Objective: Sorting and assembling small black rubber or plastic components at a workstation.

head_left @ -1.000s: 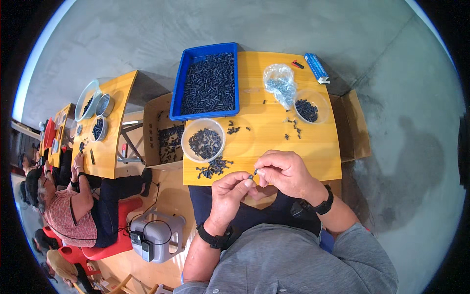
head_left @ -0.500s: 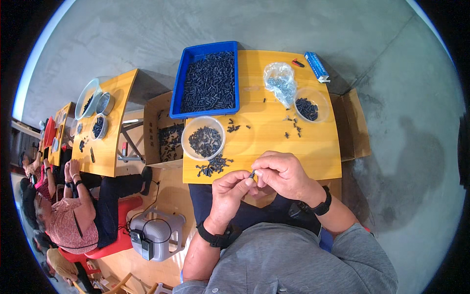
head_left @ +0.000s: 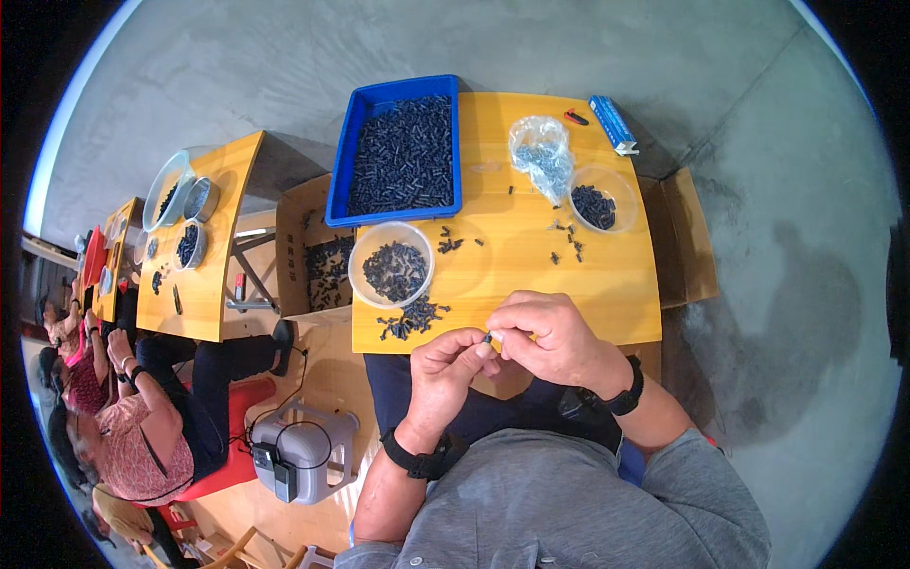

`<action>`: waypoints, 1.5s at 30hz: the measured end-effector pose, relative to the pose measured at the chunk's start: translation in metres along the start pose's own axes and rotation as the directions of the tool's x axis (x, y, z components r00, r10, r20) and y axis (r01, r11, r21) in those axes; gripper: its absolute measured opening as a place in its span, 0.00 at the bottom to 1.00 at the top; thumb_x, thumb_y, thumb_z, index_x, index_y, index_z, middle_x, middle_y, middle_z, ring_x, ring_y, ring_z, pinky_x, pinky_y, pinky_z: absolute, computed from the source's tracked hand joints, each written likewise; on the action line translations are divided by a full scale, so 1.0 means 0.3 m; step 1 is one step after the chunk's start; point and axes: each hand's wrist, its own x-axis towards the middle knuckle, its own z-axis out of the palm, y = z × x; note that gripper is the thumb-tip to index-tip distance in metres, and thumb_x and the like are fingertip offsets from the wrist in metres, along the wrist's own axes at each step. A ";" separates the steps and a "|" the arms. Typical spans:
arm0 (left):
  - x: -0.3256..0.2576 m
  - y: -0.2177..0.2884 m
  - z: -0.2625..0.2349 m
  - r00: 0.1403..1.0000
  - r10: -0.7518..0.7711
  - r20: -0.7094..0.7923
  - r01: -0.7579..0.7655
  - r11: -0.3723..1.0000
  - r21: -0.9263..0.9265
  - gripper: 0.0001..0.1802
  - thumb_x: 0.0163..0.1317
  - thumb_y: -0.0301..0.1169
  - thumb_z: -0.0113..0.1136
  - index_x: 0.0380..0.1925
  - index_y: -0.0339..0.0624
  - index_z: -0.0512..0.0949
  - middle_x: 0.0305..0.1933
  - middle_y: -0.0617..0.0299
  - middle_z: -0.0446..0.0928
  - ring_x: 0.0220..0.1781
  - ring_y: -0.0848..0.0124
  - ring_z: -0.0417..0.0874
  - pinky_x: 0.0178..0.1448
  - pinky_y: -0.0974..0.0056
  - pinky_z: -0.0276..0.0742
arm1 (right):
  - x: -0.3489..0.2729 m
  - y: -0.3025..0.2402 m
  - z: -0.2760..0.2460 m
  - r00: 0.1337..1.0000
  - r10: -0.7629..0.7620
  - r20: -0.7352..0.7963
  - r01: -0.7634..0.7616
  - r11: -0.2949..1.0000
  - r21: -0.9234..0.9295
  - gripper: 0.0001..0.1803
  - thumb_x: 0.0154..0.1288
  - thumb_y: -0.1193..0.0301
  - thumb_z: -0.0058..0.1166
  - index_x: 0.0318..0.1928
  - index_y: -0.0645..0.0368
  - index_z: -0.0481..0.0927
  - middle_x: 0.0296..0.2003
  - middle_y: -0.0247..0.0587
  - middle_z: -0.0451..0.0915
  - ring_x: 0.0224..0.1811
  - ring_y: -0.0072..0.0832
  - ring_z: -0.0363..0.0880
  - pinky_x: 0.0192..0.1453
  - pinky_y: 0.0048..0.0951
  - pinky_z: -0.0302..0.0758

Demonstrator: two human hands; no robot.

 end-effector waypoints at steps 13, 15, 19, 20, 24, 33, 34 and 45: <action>0.008 -0.005 0.007 0.998 -0.052 -0.043 0.054 0.997 0.050 0.05 0.65 0.21 0.56 0.36 0.32 0.80 0.28 0.63 0.81 0.29 0.79 0.79 0.37 0.74 0.77 | -0.024 0.033 0.051 0.999 0.021 -0.042 -0.021 1.000 -0.003 0.05 0.56 0.83 0.54 0.33 0.65 0.79 0.29 0.45 0.77 0.29 0.39 0.77 0.32 0.33 0.74; 0.015 0.000 0.012 0.993 -0.110 -0.044 0.111 0.993 0.030 0.05 0.65 0.21 0.55 0.36 0.32 0.81 0.28 0.63 0.81 0.29 0.79 0.79 0.37 0.74 0.77 | -0.032 0.038 0.056 0.998 0.029 -0.049 -0.028 1.000 0.005 0.06 0.55 0.85 0.54 0.35 0.65 0.79 0.30 0.44 0.78 0.31 0.36 0.78 0.34 0.31 0.74; 0.024 -0.004 0.006 0.993 -0.115 -0.029 0.116 0.993 0.019 0.06 0.65 0.22 0.55 0.36 0.32 0.80 0.29 0.63 0.81 0.29 0.78 0.80 0.37 0.73 0.77 | -0.035 0.046 0.063 0.992 0.067 -0.108 -0.064 0.998 0.024 0.06 0.57 0.84 0.53 0.36 0.66 0.79 0.30 0.46 0.77 0.30 0.38 0.78 0.34 0.33 0.75; 0.025 -0.004 0.006 0.992 -0.126 -0.026 0.125 0.992 -0.010 0.06 0.66 0.22 0.55 0.37 0.32 0.80 0.29 0.62 0.81 0.29 0.77 0.80 0.37 0.72 0.78 | -0.033 0.048 0.063 0.993 0.049 -0.111 -0.049 0.999 0.005 0.05 0.58 0.82 0.53 0.36 0.66 0.79 0.30 0.48 0.77 0.30 0.41 0.79 0.33 0.35 0.75; 0.029 -0.001 0.014 0.988 -0.150 -0.032 0.148 0.987 -0.059 0.07 0.67 0.23 0.52 0.37 0.32 0.79 0.30 0.59 0.81 0.30 0.74 0.81 0.36 0.69 0.80 | -0.035 0.054 0.054 0.993 0.011 -0.115 -0.014 0.999 -0.030 0.06 0.58 0.83 0.52 0.36 0.66 0.79 0.30 0.48 0.77 0.30 0.41 0.79 0.33 0.35 0.75; 0.033 0.017 0.015 0.979 -0.200 0.026 0.201 0.978 -0.057 0.07 0.66 0.22 0.53 0.38 0.31 0.79 0.31 0.57 0.81 0.30 0.72 0.82 0.37 0.68 0.81 | -0.034 0.048 0.030 0.995 0.028 -0.098 -0.029 1.000 -0.007 0.06 0.58 0.83 0.52 0.37 0.66 0.79 0.30 0.47 0.78 0.30 0.40 0.79 0.33 0.34 0.75; 0.031 0.018 0.013 0.980 -0.199 0.026 0.200 0.978 -0.056 0.07 0.66 0.22 0.53 0.38 0.31 0.79 0.31 0.57 0.81 0.30 0.72 0.82 0.37 0.68 0.81 | -0.034 0.047 0.029 0.996 0.023 -0.088 -0.023 1.000 0.001 0.06 0.58 0.83 0.52 0.37 0.66 0.79 0.30 0.47 0.78 0.30 0.40 0.78 0.33 0.34 0.75; 0.022 0.026 0.004 0.973 -0.223 0.059 0.224 0.975 -0.009 0.06 0.63 0.21 0.57 0.37 0.32 0.81 0.30 0.61 0.82 0.30 0.77 0.80 0.37 0.72 0.78 | -0.034 0.025 0.019 0.999 -0.049 0.017 0.050 0.994 -0.101 0.05 0.55 0.80 0.54 0.34 0.62 0.77 0.28 0.44 0.73 0.28 0.41 0.76 0.31 0.37 0.74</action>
